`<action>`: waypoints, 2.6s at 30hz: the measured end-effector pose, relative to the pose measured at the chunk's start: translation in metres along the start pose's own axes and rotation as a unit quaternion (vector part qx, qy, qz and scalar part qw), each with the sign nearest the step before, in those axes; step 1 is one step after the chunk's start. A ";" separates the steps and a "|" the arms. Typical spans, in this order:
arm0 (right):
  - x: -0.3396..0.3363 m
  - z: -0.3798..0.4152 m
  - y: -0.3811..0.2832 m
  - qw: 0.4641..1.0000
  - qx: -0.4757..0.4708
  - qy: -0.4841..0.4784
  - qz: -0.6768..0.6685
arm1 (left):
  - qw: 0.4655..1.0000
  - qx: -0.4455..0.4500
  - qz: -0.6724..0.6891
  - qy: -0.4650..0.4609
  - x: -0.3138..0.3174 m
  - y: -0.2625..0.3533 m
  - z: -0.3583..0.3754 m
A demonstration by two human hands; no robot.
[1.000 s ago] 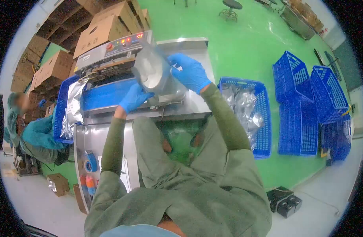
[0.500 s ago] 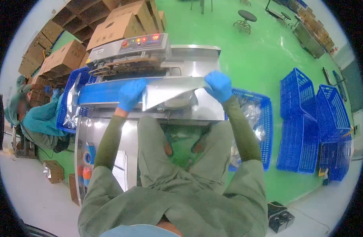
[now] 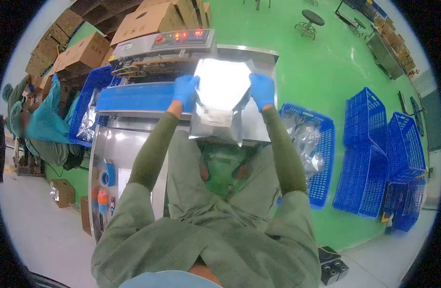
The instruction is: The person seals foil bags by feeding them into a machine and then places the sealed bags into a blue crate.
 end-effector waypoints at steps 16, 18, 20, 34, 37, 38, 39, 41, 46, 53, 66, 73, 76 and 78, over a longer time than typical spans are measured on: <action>0.159 -0.072 0.077 0.947 -0.207 -0.035 0.242 | 0.991 0.014 -0.068 -0.118 -0.091 -0.194 -0.071; 0.165 -0.060 0.060 0.982 -0.062 -0.049 0.170 | 0.991 -0.058 -0.006 -0.118 -0.113 -0.163 -0.060; 0.130 -0.050 0.031 0.992 0.029 -0.065 0.105 | 0.991 -0.100 0.011 -0.084 -0.140 -0.150 -0.047; -0.379 0.126 0.495 0.717 0.310 0.296 0.549 | 0.898 -0.248 -0.341 0.128 -0.339 -0.096 0.253; -0.379 0.127 0.537 0.707 0.370 0.216 0.563 | 0.905 -0.242 -0.321 0.139 -0.295 -0.080 0.240; -0.374 0.132 0.521 0.717 0.353 0.204 0.566 | 0.905 -0.252 -0.315 0.133 -0.272 -0.060 0.229; -0.369 0.134 0.507 0.728 0.334 0.191 0.568 | 0.905 -0.262 -0.310 0.129 -0.263 -0.051 0.225; -0.371 0.135 0.481 0.744 0.320 0.174 0.560 | 0.917 -0.166 -0.354 0.075 -0.257 -0.046 0.218; -0.380 0.113 0.297 0.820 0.161 0.197 0.512 | 0.926 -0.034 -0.356 0.123 -0.201 0.019 0.210; -0.247 0.080 -0.034 0.811 -0.213 0.001 0.544 | 0.991 0.052 -0.107 -0.066 0.034 0.076 0.161; -0.037 0.102 -0.176 0.832 -0.530 -0.009 0.162 | 0.969 0.195 -0.065 -0.139 0.022 0.062 0.057; 0.008 0.064 -0.084 0.969 -0.204 -0.012 0.141 | 0.973 0.166 0.035 -0.155 -0.002 0.088 0.056; -0.006 0.064 -0.104 0.956 -0.206 -0.012 0.210 | 0.963 0.193 0.022 -0.189 -0.040 0.127 0.035; -0.005 0.066 -0.105 0.921 -0.296 -0.007 0.254 | 0.951 0.240 -0.017 -0.193 -0.043 0.140 0.029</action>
Point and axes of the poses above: each hand's wrist, its own z-axis away from the middle knuckle, its own x-axis out of the palm, y = z × x, the point moved 5 cm from there along -z, towards the middle knuckle, and after that the axes turned 15 degrees about x, right-handed, at the moved point
